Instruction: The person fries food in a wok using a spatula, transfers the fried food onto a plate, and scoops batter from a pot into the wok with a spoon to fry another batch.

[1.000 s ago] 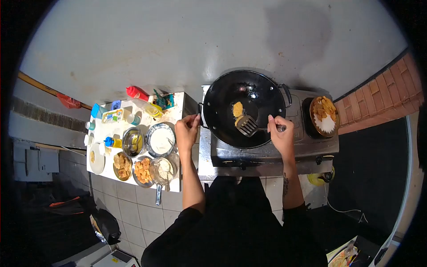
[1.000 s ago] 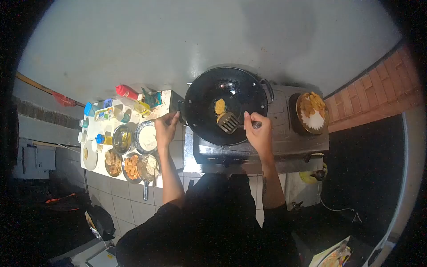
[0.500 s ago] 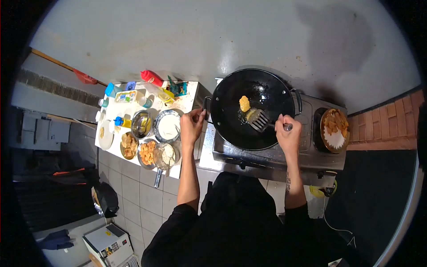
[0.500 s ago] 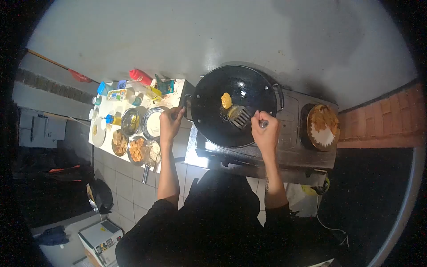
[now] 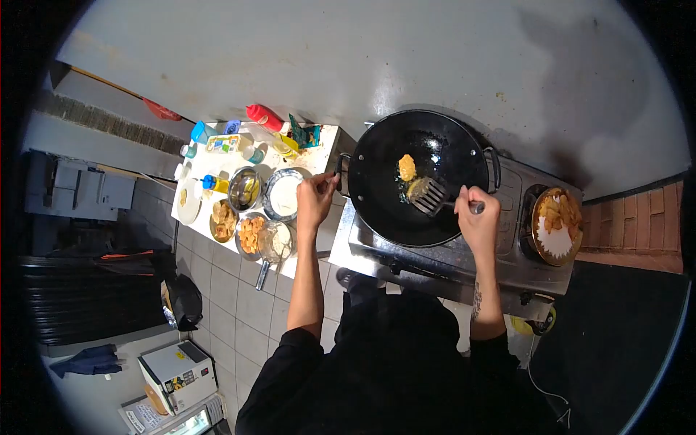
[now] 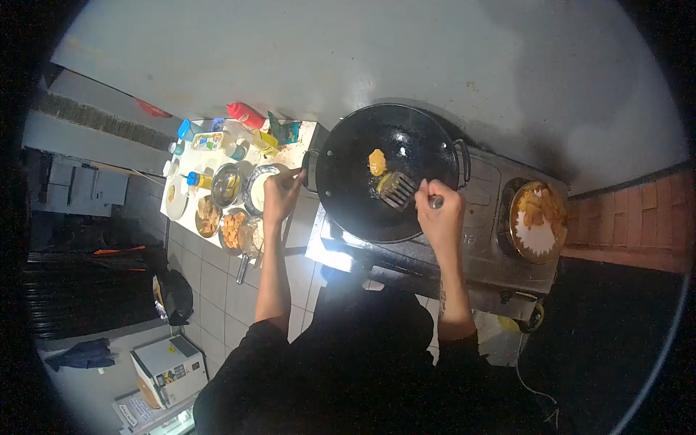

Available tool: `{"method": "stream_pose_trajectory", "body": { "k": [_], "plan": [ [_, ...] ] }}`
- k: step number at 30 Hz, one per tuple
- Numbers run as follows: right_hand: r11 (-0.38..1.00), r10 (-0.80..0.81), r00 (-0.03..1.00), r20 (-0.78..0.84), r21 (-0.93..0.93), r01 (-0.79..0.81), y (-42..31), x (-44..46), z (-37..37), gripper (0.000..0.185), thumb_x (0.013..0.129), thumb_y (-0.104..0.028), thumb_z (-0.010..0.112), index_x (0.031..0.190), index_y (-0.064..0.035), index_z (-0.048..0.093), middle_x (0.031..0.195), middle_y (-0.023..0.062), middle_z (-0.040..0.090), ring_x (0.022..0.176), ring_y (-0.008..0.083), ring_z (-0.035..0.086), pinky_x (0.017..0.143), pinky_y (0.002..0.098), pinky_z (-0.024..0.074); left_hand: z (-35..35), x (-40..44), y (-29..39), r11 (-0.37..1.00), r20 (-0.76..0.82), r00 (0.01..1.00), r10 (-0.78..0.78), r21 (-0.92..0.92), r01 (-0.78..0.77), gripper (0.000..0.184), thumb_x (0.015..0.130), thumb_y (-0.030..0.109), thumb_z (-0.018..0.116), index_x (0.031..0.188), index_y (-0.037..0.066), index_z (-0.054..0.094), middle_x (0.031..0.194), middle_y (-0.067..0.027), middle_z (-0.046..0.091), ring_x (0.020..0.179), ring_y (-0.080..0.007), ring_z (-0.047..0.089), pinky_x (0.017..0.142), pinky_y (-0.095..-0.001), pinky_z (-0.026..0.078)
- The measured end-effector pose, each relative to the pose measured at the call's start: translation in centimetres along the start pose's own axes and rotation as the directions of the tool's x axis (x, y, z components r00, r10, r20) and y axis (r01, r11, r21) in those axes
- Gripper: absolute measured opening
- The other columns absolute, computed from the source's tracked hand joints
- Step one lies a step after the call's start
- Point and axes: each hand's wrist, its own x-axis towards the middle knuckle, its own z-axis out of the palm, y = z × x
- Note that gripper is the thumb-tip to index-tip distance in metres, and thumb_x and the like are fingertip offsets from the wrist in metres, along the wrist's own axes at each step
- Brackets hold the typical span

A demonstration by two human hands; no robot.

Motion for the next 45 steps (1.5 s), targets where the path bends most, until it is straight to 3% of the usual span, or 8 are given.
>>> {"method": "stream_pose_trajectory", "body": {
  "k": [5,15,19,25,31,35,39,45],
  "plan": [
    [0.997,-0.027,0.999,0.023,-0.065,0.029,-1.6,0.0,-1.8,0.033,0.091,-0.012,0.063,0.062,0.0004,0.054,0.052,0.0033,0.05,0.048,0.0029,0.042,0.046,0.0253,0.0327,0.1,0.0,-0.2,1.0,0.004,1.0,0.027,-0.012,-0.027,0.027,0.085,0.021,0.069,0.094,-0.005,0.07,0.052,-0.0081,0.051,0.049,-0.0103,0.043,0.049,-0.0299,0.038],
    [0.971,0.053,0.998,0.018,0.232,-0.056,1.2,-0.2,2.1,0.03,0.096,-0.018,0.055,0.072,-0.0001,0.06,0.053,-0.0023,0.049,0.046,0.0032,0.046,0.04,0.022,0.041,-0.9,-0.5,0.6,1.0,0.029,0.999,0.014,-0.026,-0.014,0.028,0.086,0.023,0.068,0.098,-0.002,0.07,0.054,-0.0084,0.054,0.049,-0.0115,0.045,0.05,-0.03,0.04],
    [0.992,-0.086,0.996,-0.026,0.091,0.088,1.4,-0.6,2.5,0.027,0.093,-0.009,0.055,0.067,0.0012,0.057,0.053,0.0034,0.053,0.051,0.0055,0.05,0.048,0.0248,0.037,-0.3,-0.3,-0.1,0.993,0.021,0.996,0.085,-0.081,-0.083,0.029,0.086,0.023,0.068,0.096,-0.004,0.07,0.057,-0.0099,0.058,0.05,-0.0118,0.047,0.05,-0.03,0.04],
    [0.998,0.054,0.999,0.0,0.023,-0.054,0.6,-1.9,1.7,0.028,0.09,-0.006,0.056,0.064,0.0009,0.055,0.054,0.0053,0.055,0.052,0.0057,0.051,0.049,0.0254,0.0373,-1.1,-0.2,0.5,0.996,0.049,0.996,0.069,-0.067,-0.066,0.028,0.085,0.021,0.069,0.093,-0.006,0.069,0.065,-0.0165,0.065,0.054,-0.0175,0.058,0.057,-0.0308,0.047],
    [1.0,0.016,0.998,-0.053,0.026,-0.015,0.5,-3.1,2.7,0.027,0.09,-0.006,0.057,0.064,0.0007,0.056,0.053,0.0039,0.054,0.047,0.0066,0.05,0.045,0.0263,0.0364,-1.2,0.0,0.3,0.99,0.015,0.99,0.138,-0.043,-0.137,0.027,0.085,0.02,0.069,0.089,-0.007,0.069,0.065,-0.0169,0.064,0.055,-0.0185,0.058,0.057,-0.0318,0.047],
    [0.977,0.164,0.977,-0.137,0.16,-0.141,-0.5,-3.0,3.6,0.028,0.091,-0.007,0.057,0.063,-0.0001,0.056,0.053,0.0029,0.055,0.042,0.0063,0.049,0.038,0.0257,0.0331,-1.1,-0.1,0.2,0.989,0.029,0.99,0.135,-0.066,-0.133,0.027,0.084,0.02,0.069,0.088,-0.006,0.069,0.064,-0.0168,0.063,0.055,-0.0188,0.057,0.056,-0.0322,0.046],
    [0.999,0.05,0.996,-0.08,0.02,-0.048,-0.2,-3.6,3.4,0.029,0.092,-0.009,0.055,0.064,0.0002,0.056,0.052,0.0023,0.053,0.042,0.0062,0.049,0.037,0.0246,0.0344,-1.2,0.2,-0.2,0.982,0.012,0.985,0.172,-0.08,-0.171,0.026,0.084,0.02,0.07,0.089,-0.006,0.069,0.062,-0.0154,0.061,0.054,-0.0186,0.055,0.055,-0.0321,0.045],
    [0.983,0.149,0.986,-0.072,0.115,-0.14,-1.2,-3.6,3.8,0.028,0.093,-0.011,0.057,0.067,0.0007,0.058,0.052,0.0024,0.053,0.041,0.0052,0.048,0.035,0.0243,0.0377,-1.1,0.1,-0.6,0.983,0.021,0.987,0.159,-0.091,-0.157,0.027,0.084,0.02,0.07,0.091,-0.005,0.07,0.06,-0.0141,0.059,0.052,-0.0188,0.053,0.055,-0.0327,0.044]
  ]
}}
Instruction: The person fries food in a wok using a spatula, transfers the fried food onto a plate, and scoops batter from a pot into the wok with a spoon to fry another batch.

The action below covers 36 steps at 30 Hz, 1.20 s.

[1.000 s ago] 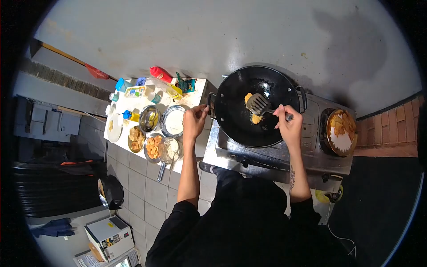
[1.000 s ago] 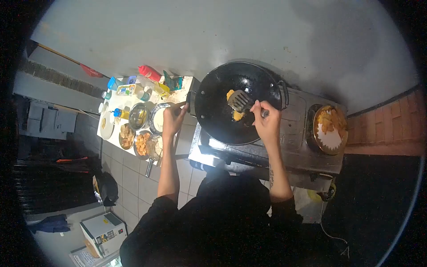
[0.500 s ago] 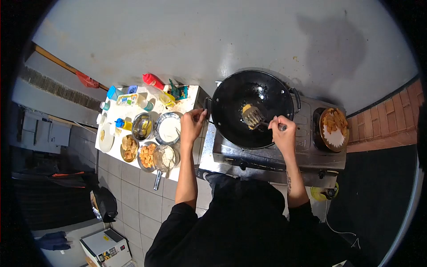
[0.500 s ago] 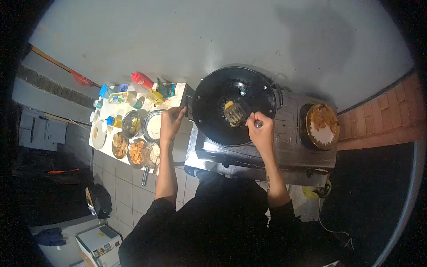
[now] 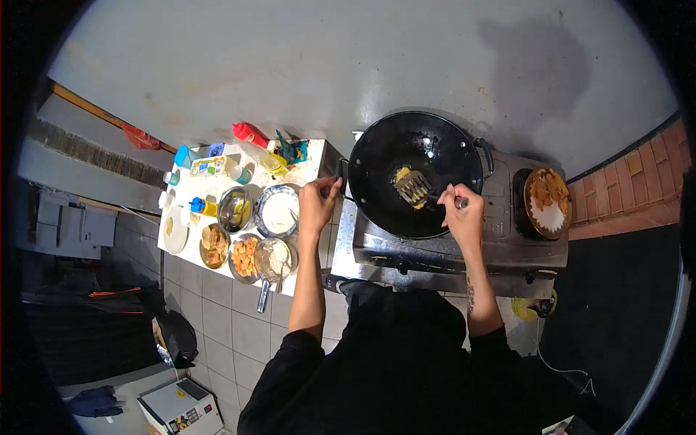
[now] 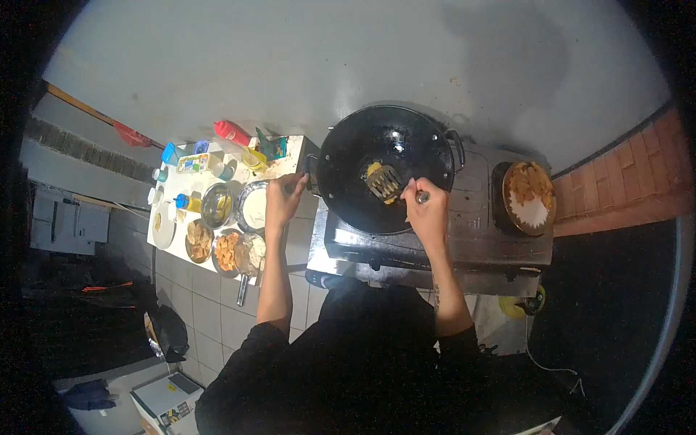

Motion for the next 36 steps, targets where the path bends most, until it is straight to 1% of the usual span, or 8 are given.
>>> {"method": "stream_pose_trajectory", "body": {
  "k": [6,9,12,13,17,25,30,36],
  "plan": [
    [0.992,-0.088,0.995,0.048,0.095,0.084,-2.2,0.4,-1.9,0.02,0.092,-0.011,0.061,0.076,0.0008,0.062,0.06,0.0009,0.058,0.048,0.0019,0.048,0.042,0.0207,0.0387,0.1,-0.1,0.0,1.0,0.006,1.0,0.007,0.017,-0.007,0.028,0.084,0.022,0.07,0.094,-0.004,0.07,0.059,-0.014,0.058,0.052,-0.0191,0.052,0.054,-0.0331,0.044],
    [0.971,-0.225,0.97,0.089,-0.066,0.231,-4.0,0.6,-3.3,0.018,0.092,-0.01,0.061,0.077,0.0004,0.061,0.06,-0.0014,0.054,0.054,-0.0005,0.044,0.046,0.0204,0.0319,0.2,-0.2,0.0,1.0,0.007,1.0,0.006,0.016,-0.006,0.028,0.084,0.022,0.07,0.095,-0.004,0.07,0.06,-0.0146,0.058,0.052,-0.0195,0.053,0.054,-0.0332,0.044],
    [0.978,-0.128,0.984,0.123,-0.148,0.145,-4.0,0.4,-4.8,0.022,0.093,-0.012,0.059,0.075,0.0003,0.061,0.056,-0.0017,0.05,0.05,0.0007,0.043,0.044,0.0232,0.0311,0.3,-0.3,-0.2,1.0,0.001,1.0,0.002,0.021,-0.002,0.028,0.084,0.021,0.07,0.095,-0.004,0.07,0.061,-0.0153,0.059,0.052,-0.0201,0.054,0.054,-0.0334,0.044],
    [0.991,-0.028,0.995,0.1,-0.124,0.04,-5.0,0.0,-4.6,0.025,0.093,-0.013,0.058,0.073,0.0008,0.06,0.052,-0.0018,0.046,0.047,0.002,0.041,0.043,0.0249,0.0305,0.4,-0.4,-0.3,1.0,0.0,1.0,-0.006,0.023,0.006,0.028,0.084,0.021,0.07,0.095,-0.004,0.07,0.061,-0.0157,0.06,0.053,-0.0207,0.054,0.055,-0.0336,0.044],
    [0.983,-0.021,0.992,0.125,-0.18,0.043,-3.5,-0.4,-4.6,0.025,0.093,-0.013,0.059,0.072,0.0012,0.059,0.05,-0.0004,0.045,0.044,0.0038,0.04,0.042,0.0263,0.0306,0.6,-0.4,-0.5,1.0,-0.014,1.0,0.011,0.026,-0.011,0.028,0.084,0.021,0.07,0.095,-0.004,0.07,0.062,-0.016,0.06,0.053,-0.0219,0.055,0.055,-0.0339,0.045],
    [0.955,-0.19,0.976,0.107,-0.21,0.209,-0.9,0.4,-3.2,0.021,0.089,-0.008,0.06,0.07,0.0016,0.058,0.052,0.0074,0.05,0.046,0.0076,0.043,0.047,0.0283,0.0339,0.3,-0.4,0.3,0.999,-0.003,1.0,-0.008,0.054,0.008,0.027,0.084,0.021,0.069,0.095,-0.004,0.07,0.064,-0.0173,0.061,0.053,-0.0235,0.056,0.056,-0.0344,0.045],
    [0.949,-0.161,0.984,0.072,-0.261,0.175,-1.4,0.9,-3.2,0.02,0.087,-0.008,0.062,0.07,0.0016,0.057,0.053,0.0092,0.049,0.045,0.0132,0.043,0.047,0.03,0.0348,0.4,-0.5,-0.1,0.999,-0.012,1.0,0.029,0.044,-0.028,0.026,0.083,0.02,0.069,0.095,-0.003,0.07,0.062,-0.0168,0.06,0.053,-0.0236,0.056,0.055,-0.0342,0.045],
    [0.91,-0.214,0.963,0.164,-0.326,0.257,-2.5,1.6,-3.6,0.02,0.088,-0.008,0.061,0.071,0.0026,0.056,0.054,0.0105,0.049,0.045,0.0156,0.047,0.048,0.0307,0.0361,0.2,-0.4,0.4,0.997,-0.01,1.0,0.023,0.07,-0.022,0.025,0.083,0.019,0.069,0.096,-0.003,0.07,0.063,-0.017,0.061,0.054,-0.0235,0.057,0.056,-0.0339,0.045]
  ]
}}
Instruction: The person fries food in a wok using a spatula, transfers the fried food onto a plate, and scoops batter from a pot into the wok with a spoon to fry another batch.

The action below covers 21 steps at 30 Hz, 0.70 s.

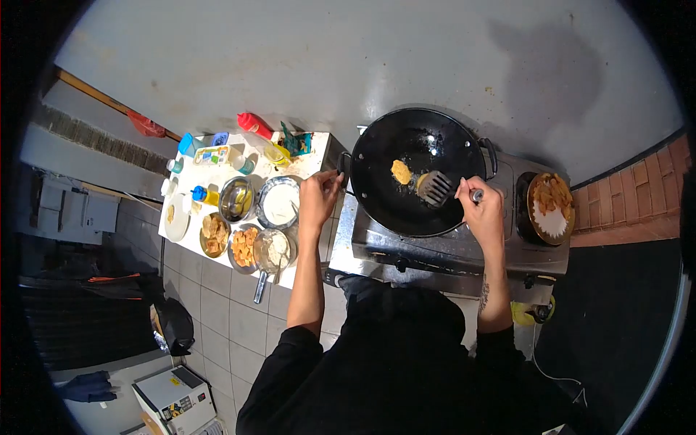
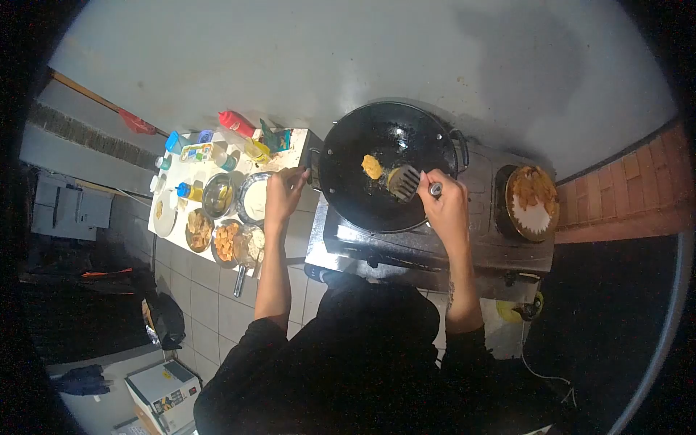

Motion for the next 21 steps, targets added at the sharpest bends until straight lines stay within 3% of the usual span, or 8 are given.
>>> {"method": "stream_pose_trajectory", "body": {
  "k": [3,9,12,21],
  "plan": [
    [0.992,0.034,0.999,-0.004,0.124,-0.033,-0.8,0.3,0.0,0.017,0.088,-0.006,0.061,0.075,0.003,0.056,0.057,0.0116,0.05,0.046,0.0181,0.049,0.048,0.0303,0.037,0.2,0.0,0.0,1.0,-0.007,1.0,-0.014,0.0,0.014,0.024,0.083,0.019,0.069,0.096,-0.002,0.071,0.064,-0.0169,0.062,0.055,-0.0237,0.059,0.056,-0.0341,0.046],
    [0.978,-0.168,0.984,0.053,0.131,0.16,1.1,2.0,2.9,0.01,0.086,-0.002,0.062,0.081,0.0038,0.055,0.072,0.0149,0.058,0.059,0.0251,0.057,0.056,0.032,0.0437,0.0,0.0,0.3,0.999,0.006,0.999,-0.054,0.007,0.054,0.025,0.084,0.02,0.069,0.096,-0.002,0.071,0.065,-0.0169,0.063,0.056,-0.0252,0.061,0.057,-0.0347,0.047],
    [0.956,-0.271,0.962,0.038,0.128,0.264,1.6,2.6,3.9,0.01,0.086,-0.002,0.061,0.081,0.0038,0.055,0.071,0.0149,0.058,0.058,0.0243,0.056,0.056,0.0319,0.044,-0.3,-0.1,0.5,0.998,0.024,0.998,-0.057,0.029,0.057,0.025,0.084,0.02,0.069,0.097,-0.002,0.071,0.066,-0.017,0.064,0.056,-0.0261,0.061,0.057,-0.035,0.047],
    [0.98,-0.123,0.992,0.035,0.161,0.116,0.2,1.8,3.1,0.014,0.087,-0.004,0.063,0.077,0.0029,0.056,0.065,0.0121,0.057,0.053,0.0177,0.053,0.051,0.0303,0.0406,-0.8,0.1,1.2,0.996,0.062,0.995,-0.082,0.042,0.079,0.026,0.083,0.019,0.069,0.099,-0.002,0.07,0.07,-0.0185,0.066,0.06,-0.0276,0.064,0.059,-0.0353,0.049]
  ]
}}
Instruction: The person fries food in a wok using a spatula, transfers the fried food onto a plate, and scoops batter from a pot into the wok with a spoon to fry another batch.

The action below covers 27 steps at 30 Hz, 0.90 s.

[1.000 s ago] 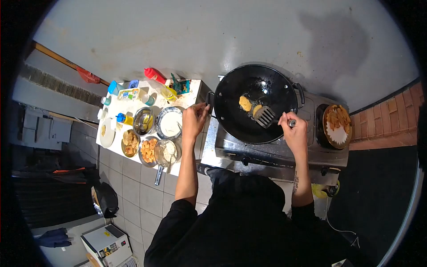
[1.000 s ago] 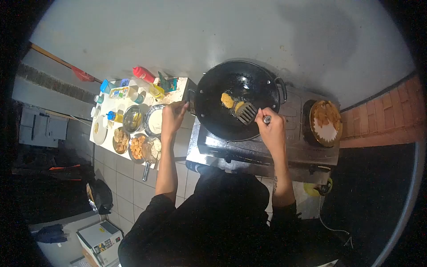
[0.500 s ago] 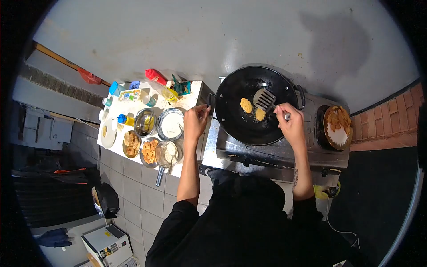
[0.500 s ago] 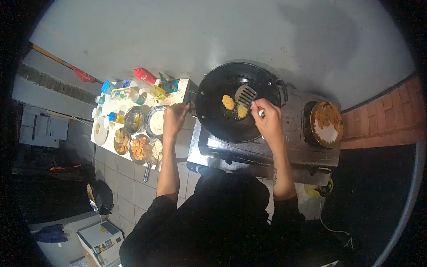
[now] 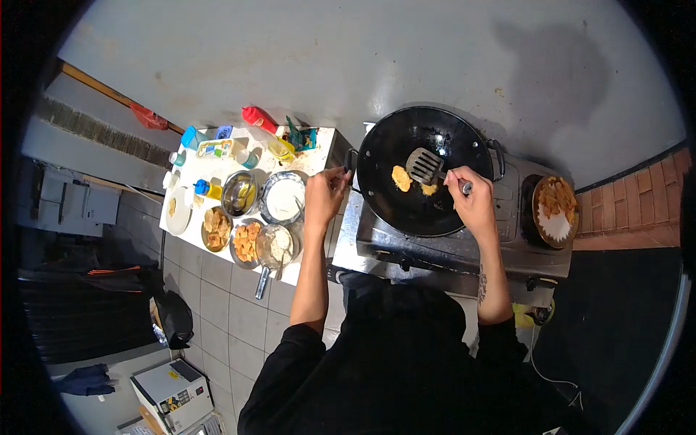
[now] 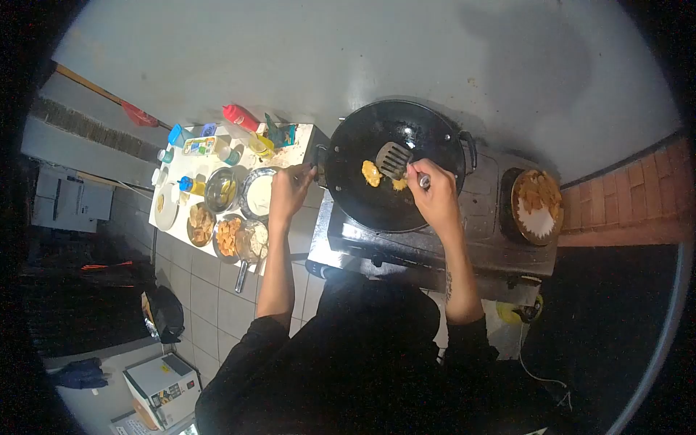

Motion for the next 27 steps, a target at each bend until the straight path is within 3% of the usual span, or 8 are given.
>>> {"method": "stream_pose_trajectory", "body": {
  "k": [5,11,14,15,17,20,27],
  "plan": [
    [1.0,-0.003,1.0,0.001,0.007,0.003,-1.7,-0.8,-0.3,0.012,0.086,-0.003,0.063,0.078,0.0029,0.057,0.065,0.0115,0.058,0.053,0.0161,0.052,0.051,0.0297,0.0406,0.6,0.2,-1.0,0.997,-0.038,0.997,0.066,-0.024,-0.067,0.026,0.083,0.02,0.069,0.097,-0.002,0.07,0.07,-0.019,0.066,0.061,-0.0281,0.065,0.061,-0.0351,0.049],
    [0.997,-0.017,1.0,0.009,0.069,0.016,-2.3,-1.4,0.3,0.011,0.086,-0.003,0.063,0.078,0.0029,0.058,0.068,0.0127,0.061,0.055,0.0172,0.057,0.053,0.0288,0.0427,0.4,0.4,-0.8,0.999,-0.03,0.999,0.044,-0.022,-0.044,0.027,0.083,0.021,0.069,0.096,-0.003,0.07,0.071,-0.0188,0.066,0.062,-0.0284,0.065,0.061,-0.035,0.05],
    [0.993,0.115,0.99,-0.081,-0.015,-0.116,-1.7,-1.7,-0.1,0.014,0.088,-0.008,0.062,0.079,0.0027,0.059,0.065,0.0109,0.061,0.057,0.015,0.059,0.053,0.0284,0.0425,0.3,0.6,-1.2,0.998,-0.02,0.998,0.067,-0.009,-0.067,0.028,0.083,0.022,0.069,0.096,-0.003,0.07,0.071,-0.0187,0.066,0.063,-0.0284,0.065,0.061,-0.0352,0.05],
    [0.997,0.072,0.986,-0.148,0.003,-0.073,-1.6,-1.5,-0.1,0.018,0.09,-0.011,0.06,0.077,0.0019,0.059,0.059,0.0084,0.058,0.05,0.0128,0.056,0.048,0.0274,0.0394,0.3,0.5,-1.2,0.997,-0.013,0.997,0.078,-0.015,-0.079,0.028,0.083,0.022,0.069,0.096,-0.003,0.07,0.071,-0.0186,0.066,0.063,-0.0283,0.065,0.062,-0.0353,0.05],
    [0.972,0.236,0.964,-0.123,0.046,-0.232,-2.0,-1.8,-0.6,0.022,0.092,-0.012,0.059,0.074,0.0006,0.059,0.055,0.0056,0.055,0.042,0.0101,0.051,0.042,0.0269,0.0352,0.2,0.5,-1.3,0.995,-0.002,0.996,0.092,-0.023,-0.092,0.028,0.083,0.022,0.069,0.096,-0.003,0.07,0.071,-0.0184,0.066,0.063,-0.0282,0.065,0.062,-0.0354,0.05],
    [0.966,0.242,0.96,-0.144,0.126,-0.224,-1.1,-2.1,0.5,0.024,0.093,-0.012,0.057,0.071,-0.0006,0.058,0.051,0.0028,0.051,0.037,0.0076,0.046,0.038,0.0269,0.0317,0.1,0.5,-1.1,0.998,0.021,0.998,0.053,-0.02,-0.053,0.029,0.083,0.022,0.069,0.096,-0.003,0.07,0.072,-0.0188,0.066,0.063,-0.0284,0.065,0.062,-0.0357,0.05],
    [0.972,0.226,0.966,-0.122,0.098,-0.215,0.3,-2.4,0.8,0.025,0.093,-0.011,0.056,0.071,-0.0011,0.057,0.049,0.0015,0.048,0.039,0.0063,0.045,0.04,0.0269,0.0325,0.0,0.5,-1.1,0.996,0.022,0.996,0.087,-0.028,-0.086,0.027,0.084,0.02,0.069,0.096,-0.004,0.07,0.07,-0.0188,0.065,0.062,-0.0266,0.064,0.061,-0.0338,0.049]
  ]
}}
